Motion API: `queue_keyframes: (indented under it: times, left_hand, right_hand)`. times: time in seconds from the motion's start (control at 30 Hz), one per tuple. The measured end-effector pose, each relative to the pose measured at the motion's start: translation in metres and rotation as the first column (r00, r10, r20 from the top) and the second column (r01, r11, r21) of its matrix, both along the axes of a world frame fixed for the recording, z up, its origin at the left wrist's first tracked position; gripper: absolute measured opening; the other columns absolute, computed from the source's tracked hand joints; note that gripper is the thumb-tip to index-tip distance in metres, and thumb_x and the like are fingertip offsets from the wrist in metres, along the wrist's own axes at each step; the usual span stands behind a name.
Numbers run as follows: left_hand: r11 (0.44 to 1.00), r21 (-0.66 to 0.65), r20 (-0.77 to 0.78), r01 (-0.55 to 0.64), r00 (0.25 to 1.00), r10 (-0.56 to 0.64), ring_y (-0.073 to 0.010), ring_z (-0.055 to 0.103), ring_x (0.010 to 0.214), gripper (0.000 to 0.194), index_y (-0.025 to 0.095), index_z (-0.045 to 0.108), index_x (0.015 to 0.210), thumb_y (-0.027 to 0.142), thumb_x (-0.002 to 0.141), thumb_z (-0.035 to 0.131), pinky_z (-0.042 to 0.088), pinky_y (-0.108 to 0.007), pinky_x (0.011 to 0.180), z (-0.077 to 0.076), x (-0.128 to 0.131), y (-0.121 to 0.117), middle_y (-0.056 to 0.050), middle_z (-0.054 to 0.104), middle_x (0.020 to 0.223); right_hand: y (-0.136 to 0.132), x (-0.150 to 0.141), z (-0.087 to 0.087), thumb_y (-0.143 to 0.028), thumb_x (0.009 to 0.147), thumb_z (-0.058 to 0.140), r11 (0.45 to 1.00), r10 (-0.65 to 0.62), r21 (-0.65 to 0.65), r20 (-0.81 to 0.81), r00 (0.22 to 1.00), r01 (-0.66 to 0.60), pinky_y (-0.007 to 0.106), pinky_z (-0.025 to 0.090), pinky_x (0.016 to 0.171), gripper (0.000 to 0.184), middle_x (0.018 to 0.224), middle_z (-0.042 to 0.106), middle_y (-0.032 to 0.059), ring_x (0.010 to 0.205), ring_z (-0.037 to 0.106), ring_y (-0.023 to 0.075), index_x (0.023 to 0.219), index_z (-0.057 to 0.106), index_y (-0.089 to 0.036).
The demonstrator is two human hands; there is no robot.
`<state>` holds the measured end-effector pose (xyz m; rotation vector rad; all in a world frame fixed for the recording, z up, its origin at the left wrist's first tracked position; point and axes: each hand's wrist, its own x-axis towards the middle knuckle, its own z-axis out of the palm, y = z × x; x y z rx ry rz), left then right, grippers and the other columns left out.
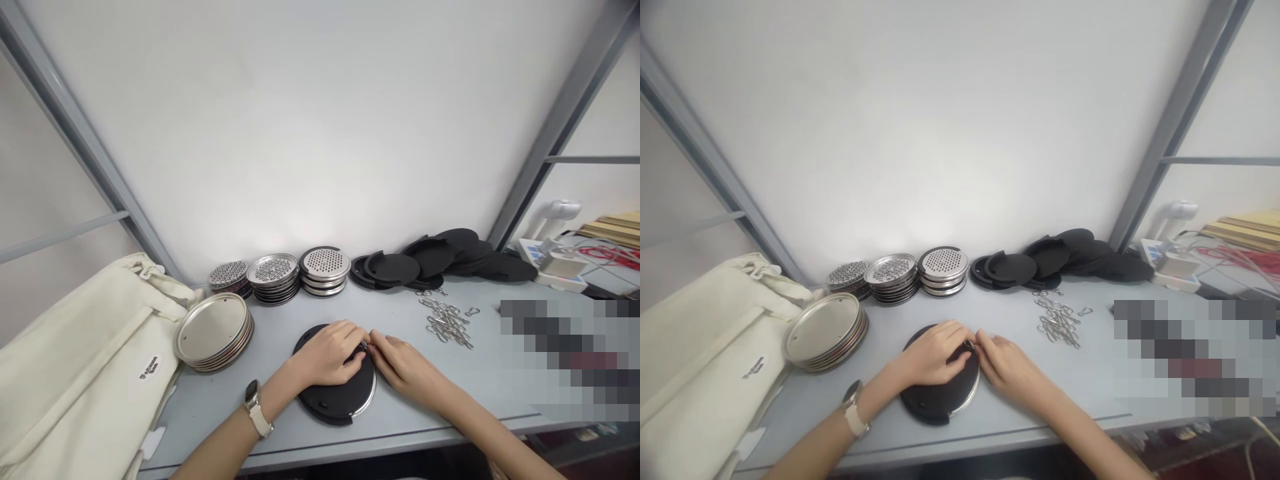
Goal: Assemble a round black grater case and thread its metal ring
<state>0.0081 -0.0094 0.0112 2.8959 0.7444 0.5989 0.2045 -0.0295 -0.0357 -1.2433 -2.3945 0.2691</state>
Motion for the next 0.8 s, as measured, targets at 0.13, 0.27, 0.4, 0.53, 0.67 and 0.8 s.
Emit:
queue_keyframes:
  times: [0.13, 0.27, 0.4, 0.53, 0.67, 0.8]
  left_hand:
    - [1.000, 0.011, -0.005, -0.008, 1.000, 0.008, -0.0198, 0.053, 0.086, 0.009, 0.016, 0.048, 0.095, 0.017, 0.087, 0.045, 0.044, -0.032, 0.078, -0.002, 0.000, 0.000, -0.006, 0.056, 0.088]
    - [1.000, 0.024, -0.004, -0.011, 1.000, 0.011, -0.0200, 0.053, 0.086, 0.009, 0.016, 0.047, 0.095, 0.018, 0.087, 0.045, 0.044, -0.032, 0.079, -0.003, 0.000, 0.001, -0.006, 0.055, 0.088]
    - [1.000, 0.022, -0.007, -0.012, 1.000, 0.012, -0.0197, 0.053, 0.086, 0.009, 0.016, 0.047, 0.095, 0.018, 0.087, 0.045, 0.044, -0.032, 0.079, -0.002, 0.000, 0.001, -0.006, 0.055, 0.088]
    - [1.000, 0.019, -0.009, -0.012, 1.000, 0.012, -0.0202, 0.053, 0.086, 0.009, 0.016, 0.047, 0.094, 0.019, 0.086, 0.045, 0.044, -0.032, 0.079, -0.002, 0.001, 0.001, -0.006, 0.055, 0.088]
    - [1.000, 0.016, -0.006, -0.003, 1.000, 0.004, -0.0207, 0.053, 0.088, 0.010, 0.016, 0.048, 0.096, 0.018, 0.086, 0.045, 0.044, -0.032, 0.081, -0.002, 0.001, 0.001, -0.007, 0.056, 0.090]
    - [1.000, 0.003, 0.010, 0.011, 1.000, -0.011, -0.0205, 0.054, 0.088, 0.012, 0.016, 0.048, 0.098, 0.017, 0.087, 0.044, 0.044, -0.033, 0.081, -0.002, 0.000, 0.001, -0.007, 0.056, 0.091]
  right_hand:
    - [0.000, 0.000, 0.001, -0.024, 0.096, 0.029, 1.000, -0.007, -0.001, -0.011, 1.000, 0.007, 0.027, 0.033, 0.055, 0.015, 0.067, 0.053, 0.0005, 0.058, 0.050, 0.0163, 0.086, 0.040, -0.022]
    - [-0.001, -0.001, 0.003, -0.025, 0.096, 0.028, 0.999, -0.021, -0.030, -0.044, 0.999, 0.020, 0.026, 0.033, 0.055, 0.019, 0.066, 0.053, 0.0002, 0.056, 0.050, 0.0153, 0.085, 0.043, -0.021]
    - [-0.001, -0.001, 0.005, -0.023, 0.095, 0.030, 0.997, -0.019, -0.076, -0.122, 0.992, 0.009, 0.025, 0.034, 0.054, 0.016, 0.066, 0.053, -0.0004, 0.055, 0.048, 0.0143, 0.083, 0.041, -0.022]
    - [-0.003, -0.001, 0.008, -0.021, 0.092, 0.032, 0.993, -0.038, -0.121, -0.176, 0.984, 0.016, 0.025, 0.034, 0.054, 0.012, 0.063, 0.049, -0.0028, 0.054, 0.047, 0.0141, 0.080, 0.035, -0.023]
    - [-0.004, -0.002, 0.011, -0.024, 0.093, 0.032, 0.989, -0.039, -0.145, -0.202, 0.979, 0.010, 0.025, 0.034, 0.053, 0.011, 0.063, 0.049, -0.0030, 0.052, 0.047, 0.0141, 0.082, 0.035, -0.024]
    - [-0.003, -0.002, 0.008, -0.025, 0.093, 0.034, 0.995, -0.017, -0.096, -0.147, 0.989, 0.003, 0.025, 0.034, 0.054, 0.007, 0.067, 0.053, -0.0007, 0.055, 0.049, 0.0153, 0.089, 0.039, -0.023]
